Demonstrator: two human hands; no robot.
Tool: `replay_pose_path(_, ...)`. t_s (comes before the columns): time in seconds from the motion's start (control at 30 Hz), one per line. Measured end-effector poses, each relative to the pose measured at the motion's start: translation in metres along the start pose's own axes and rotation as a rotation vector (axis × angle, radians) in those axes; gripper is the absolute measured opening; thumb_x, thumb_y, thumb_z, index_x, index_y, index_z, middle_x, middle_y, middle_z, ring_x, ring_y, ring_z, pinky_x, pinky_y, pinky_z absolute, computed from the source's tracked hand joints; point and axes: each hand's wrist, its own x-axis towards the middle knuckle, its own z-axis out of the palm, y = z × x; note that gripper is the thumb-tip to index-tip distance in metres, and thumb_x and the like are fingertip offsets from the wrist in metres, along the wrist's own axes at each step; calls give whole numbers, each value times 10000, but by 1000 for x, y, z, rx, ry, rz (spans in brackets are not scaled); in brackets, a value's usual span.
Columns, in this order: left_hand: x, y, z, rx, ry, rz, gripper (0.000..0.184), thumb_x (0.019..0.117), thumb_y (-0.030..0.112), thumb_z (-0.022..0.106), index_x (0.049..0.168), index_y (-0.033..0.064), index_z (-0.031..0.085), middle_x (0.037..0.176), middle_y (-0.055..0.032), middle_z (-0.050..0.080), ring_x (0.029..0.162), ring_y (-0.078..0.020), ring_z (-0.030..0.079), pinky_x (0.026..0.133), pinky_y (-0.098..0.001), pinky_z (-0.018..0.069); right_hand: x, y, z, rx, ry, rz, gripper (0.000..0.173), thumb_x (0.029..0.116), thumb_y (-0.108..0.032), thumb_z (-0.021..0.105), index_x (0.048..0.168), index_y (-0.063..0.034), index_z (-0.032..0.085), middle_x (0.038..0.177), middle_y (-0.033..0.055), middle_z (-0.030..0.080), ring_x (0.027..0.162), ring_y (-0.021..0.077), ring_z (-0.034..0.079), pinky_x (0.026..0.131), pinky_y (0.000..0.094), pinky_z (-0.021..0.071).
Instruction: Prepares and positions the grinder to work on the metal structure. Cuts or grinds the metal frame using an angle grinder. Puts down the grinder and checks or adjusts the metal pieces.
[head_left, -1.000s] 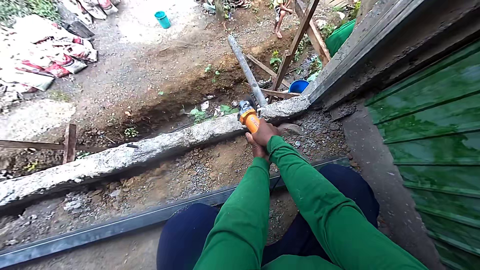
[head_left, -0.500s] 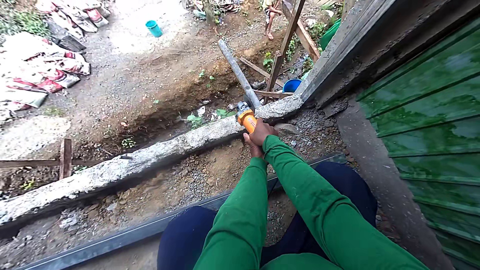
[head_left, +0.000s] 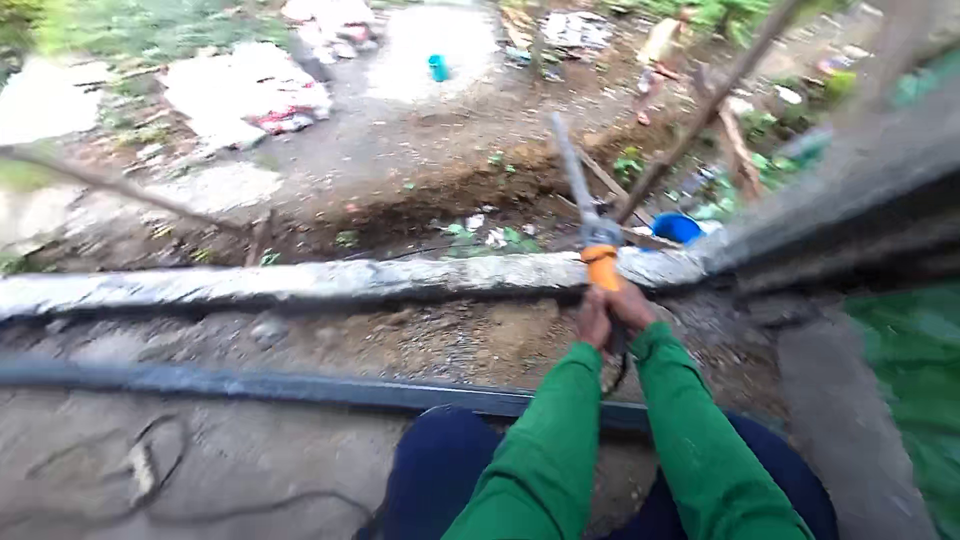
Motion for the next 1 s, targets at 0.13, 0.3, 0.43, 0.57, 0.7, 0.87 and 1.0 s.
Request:
replay_pose_path(0.13,-36,45,-5,121,-75,125,503,1117,342,414,1380,-70,533,1251,-261,661,1151,-305,660,1045,-492,523,-28,-16,2,159,26,-42,357,942,-173,647,1250,3,604,936,104,713,807,174,705,721,415,622)
replay_pose_path(0.3,-79,92,-24,381,-259,169,696,984,198,707,1539,-71,384,1429,-323,550,1322,-411,567,1148,-539,438,-62,-32,-7,326,-68,-20,204,981,-136,512,1166,-63,556,806,-45,696,705,54,688,664,294,619)
replay_pose_path(0.43,-107,102,-33,687,-330,297,1051,783,308,908,1591,-19,320,1605,-298,355,1451,-410,438,1186,-521,405,-65,-44,-8,477,-189,10,149,950,-180,541,1071,-104,586,825,-17,707,774,97,708,761,343,624)
replay_pose_path(0.57,-150,138,-51,827,-359,276,830,864,211,834,1579,107,424,1660,-240,296,1427,-381,485,1131,-525,459,-119,-125,26,509,-142,170,190,1046,-128,352,980,-85,524,751,6,649,680,106,668,715,312,613)
replay_pose_path(0.7,-184,188,-67,928,-397,264,666,930,246,774,1538,206,504,1637,-186,371,1359,-356,557,1057,-538,513,-121,-122,23,618,-305,254,208,1015,-247,435,966,-97,570,767,55,693,678,163,692,662,348,611)
replay_pose_path(0.87,-222,223,-73,943,-322,316,623,913,293,795,1487,197,571,1597,-172,444,1309,-338,605,1013,-536,544,-177,-201,49,647,-226,324,201,1008,-191,379,936,-91,538,689,45,667,600,142,680,584,321,608)
replay_pose_path(1.0,-258,254,-71,913,-316,303,569,949,329,752,1477,204,582,1606,-151,441,1327,-316,599,1032,-513,539,-207,-231,42,812,-418,354,268,1015,-218,381,958,-69,597,749,76,696,673,170,700,657,348,613)
